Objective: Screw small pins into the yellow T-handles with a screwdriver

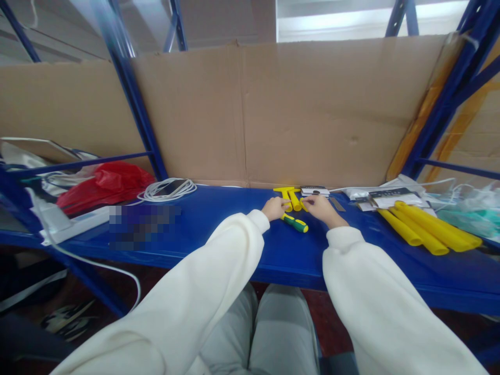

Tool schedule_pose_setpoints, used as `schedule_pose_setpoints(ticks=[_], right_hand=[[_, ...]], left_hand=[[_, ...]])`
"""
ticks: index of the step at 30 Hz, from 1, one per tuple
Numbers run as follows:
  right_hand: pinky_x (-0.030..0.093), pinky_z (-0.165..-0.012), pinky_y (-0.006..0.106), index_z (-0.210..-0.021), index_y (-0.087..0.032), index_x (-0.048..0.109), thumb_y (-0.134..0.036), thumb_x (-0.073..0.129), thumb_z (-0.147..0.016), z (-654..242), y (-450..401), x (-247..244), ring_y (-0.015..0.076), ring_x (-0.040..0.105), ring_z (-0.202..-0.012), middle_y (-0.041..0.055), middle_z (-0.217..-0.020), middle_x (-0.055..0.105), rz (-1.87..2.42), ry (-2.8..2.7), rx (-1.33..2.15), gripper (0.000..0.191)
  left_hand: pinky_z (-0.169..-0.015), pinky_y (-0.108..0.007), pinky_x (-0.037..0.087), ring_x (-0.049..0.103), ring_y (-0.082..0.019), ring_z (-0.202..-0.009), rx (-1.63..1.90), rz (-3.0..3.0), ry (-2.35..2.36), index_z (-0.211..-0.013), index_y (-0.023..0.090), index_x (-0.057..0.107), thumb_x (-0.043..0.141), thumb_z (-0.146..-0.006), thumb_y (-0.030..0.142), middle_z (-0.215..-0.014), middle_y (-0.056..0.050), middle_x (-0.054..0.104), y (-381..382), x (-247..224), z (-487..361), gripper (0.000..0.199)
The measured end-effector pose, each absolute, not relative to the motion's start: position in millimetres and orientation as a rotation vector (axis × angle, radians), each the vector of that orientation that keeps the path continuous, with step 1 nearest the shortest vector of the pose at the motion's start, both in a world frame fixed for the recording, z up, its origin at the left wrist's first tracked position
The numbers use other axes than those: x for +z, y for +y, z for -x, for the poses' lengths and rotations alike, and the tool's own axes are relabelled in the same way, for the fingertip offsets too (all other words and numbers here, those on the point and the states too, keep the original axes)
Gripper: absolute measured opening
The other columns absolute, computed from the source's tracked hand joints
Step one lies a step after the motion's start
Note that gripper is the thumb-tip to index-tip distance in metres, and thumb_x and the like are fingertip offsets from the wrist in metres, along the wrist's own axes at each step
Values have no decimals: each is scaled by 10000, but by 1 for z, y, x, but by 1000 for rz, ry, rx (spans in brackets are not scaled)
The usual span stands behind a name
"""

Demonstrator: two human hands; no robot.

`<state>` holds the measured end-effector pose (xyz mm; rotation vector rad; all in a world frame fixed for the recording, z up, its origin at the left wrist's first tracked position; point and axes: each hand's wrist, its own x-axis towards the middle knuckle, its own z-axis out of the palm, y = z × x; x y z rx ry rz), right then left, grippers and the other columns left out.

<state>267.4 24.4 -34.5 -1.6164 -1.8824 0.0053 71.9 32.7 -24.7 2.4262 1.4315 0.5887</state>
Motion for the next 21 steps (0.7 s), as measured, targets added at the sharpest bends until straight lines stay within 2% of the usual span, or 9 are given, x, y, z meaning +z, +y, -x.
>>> schedule_pose_setpoints(ticks=[8,15,21], right_hand=[[540,-983,379,-1031,-243,803,-204,608,-808,-265,26,-42,258,713,-1066,47,-1126,768,1612,-2030,-5,299],[547,-976,383,-1001,-275,810,-203,628,-796,-264,28,-41,259,721,-1039,27,-1070,781,1600,-2034,-3,283],[525,-1013,404,-1005,-247,810,-192,630,-798,-260,26,-39,275,709,-1078,50,-1110,771,1618,-2019,61,280]], left_hand=[[-1101,-343,448,611,-222,-1282,624,-2400,1431,-1330,250,668,570,-963,228,-1351,-88,667,31,-25,-73,380],[-1096,-348,453,609,-217,-1283,603,-2368,1444,-1306,320,685,545,-939,181,-1358,-42,666,31,-23,-69,416],[-1108,-318,441,589,-199,-1307,586,-2383,1412,-1332,309,666,526,-945,189,-1397,-20,639,35,-24,-67,429]])
